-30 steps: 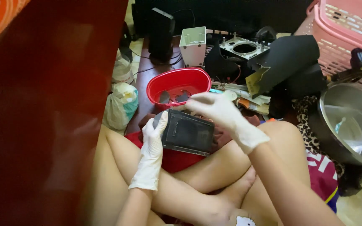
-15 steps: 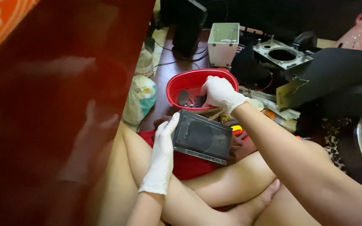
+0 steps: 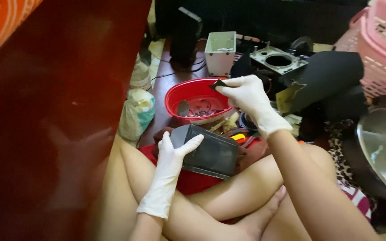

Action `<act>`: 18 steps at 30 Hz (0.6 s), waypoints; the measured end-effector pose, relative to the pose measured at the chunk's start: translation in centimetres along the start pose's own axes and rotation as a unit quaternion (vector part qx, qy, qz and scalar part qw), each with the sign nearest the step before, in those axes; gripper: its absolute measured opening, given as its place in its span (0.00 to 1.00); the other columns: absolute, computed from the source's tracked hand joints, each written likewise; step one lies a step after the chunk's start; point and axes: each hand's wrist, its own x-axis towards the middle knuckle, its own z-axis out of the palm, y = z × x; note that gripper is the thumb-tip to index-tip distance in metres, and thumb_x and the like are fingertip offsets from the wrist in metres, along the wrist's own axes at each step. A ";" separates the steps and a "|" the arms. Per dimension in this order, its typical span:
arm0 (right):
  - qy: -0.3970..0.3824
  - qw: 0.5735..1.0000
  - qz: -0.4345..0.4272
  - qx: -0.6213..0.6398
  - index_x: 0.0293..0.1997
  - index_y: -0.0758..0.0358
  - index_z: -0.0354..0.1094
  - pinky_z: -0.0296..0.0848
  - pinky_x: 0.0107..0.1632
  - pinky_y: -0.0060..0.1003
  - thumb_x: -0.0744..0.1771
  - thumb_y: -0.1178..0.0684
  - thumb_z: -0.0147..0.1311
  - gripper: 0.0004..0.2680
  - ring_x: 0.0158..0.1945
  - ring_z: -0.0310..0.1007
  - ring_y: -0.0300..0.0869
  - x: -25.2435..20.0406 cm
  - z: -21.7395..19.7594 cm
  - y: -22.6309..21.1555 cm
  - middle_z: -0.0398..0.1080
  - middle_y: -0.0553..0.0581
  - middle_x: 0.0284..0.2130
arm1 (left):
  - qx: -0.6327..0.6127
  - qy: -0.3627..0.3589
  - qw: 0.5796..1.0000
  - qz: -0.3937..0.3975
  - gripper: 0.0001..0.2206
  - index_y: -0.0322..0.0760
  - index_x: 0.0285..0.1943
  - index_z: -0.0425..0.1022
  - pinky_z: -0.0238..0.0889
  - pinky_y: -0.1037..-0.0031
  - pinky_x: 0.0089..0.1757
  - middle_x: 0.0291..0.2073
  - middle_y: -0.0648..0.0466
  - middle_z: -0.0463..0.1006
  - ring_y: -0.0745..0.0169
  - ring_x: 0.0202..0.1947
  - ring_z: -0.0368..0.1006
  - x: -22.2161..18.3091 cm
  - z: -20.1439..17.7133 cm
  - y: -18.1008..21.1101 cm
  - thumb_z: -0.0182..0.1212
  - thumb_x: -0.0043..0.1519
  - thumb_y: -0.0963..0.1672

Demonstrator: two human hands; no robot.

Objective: Cleaning and assembling electronic housing components using a cloth and screwdriver.

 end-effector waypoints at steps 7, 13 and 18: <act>0.037 0.983 0.015 0.178 0.38 0.58 0.72 0.69 0.43 0.31 0.59 0.53 0.57 0.07 0.32 0.75 0.43 -7.2 -3.3 0.5 0.73 0.62 0.27 | 0.051 0.050 0.997 -0.028 0.32 0.46 0.39 0.73 0.59 0.78 0.46 0.35 0.58 0.76 0.65 0.43 0.70 -1.5 0.5 0.3 0.72 0.26 0.57; 0.093 0.954 0.017 0.286 0.40 0.64 0.70 0.70 0.46 0.34 0.58 0.57 0.58 0.10 0.34 0.71 0.39 -11.5 -2.3 -1.1 0.73 0.61 0.32 | -0.226 0.080 0.970 0.042 0.15 0.32 0.21 0.76 0.61 0.79 0.39 0.21 0.48 0.74 0.63 0.28 0.67 -2.4 2.9 0.6 0.69 0.37 0.49; 0.206 0.976 0.002 -0.063 0.35 0.29 0.71 0.59 0.56 0.30 0.56 0.42 0.61 0.09 0.48 0.67 0.38 -10.8 2.4 4.6 0.71 0.47 0.39 | -0.418 0.089 0.900 -0.083 0.19 0.24 0.27 0.72 0.67 0.68 0.24 0.21 0.42 0.74 0.57 0.18 0.72 0.2 5.5 -4.5 0.70 0.39 0.47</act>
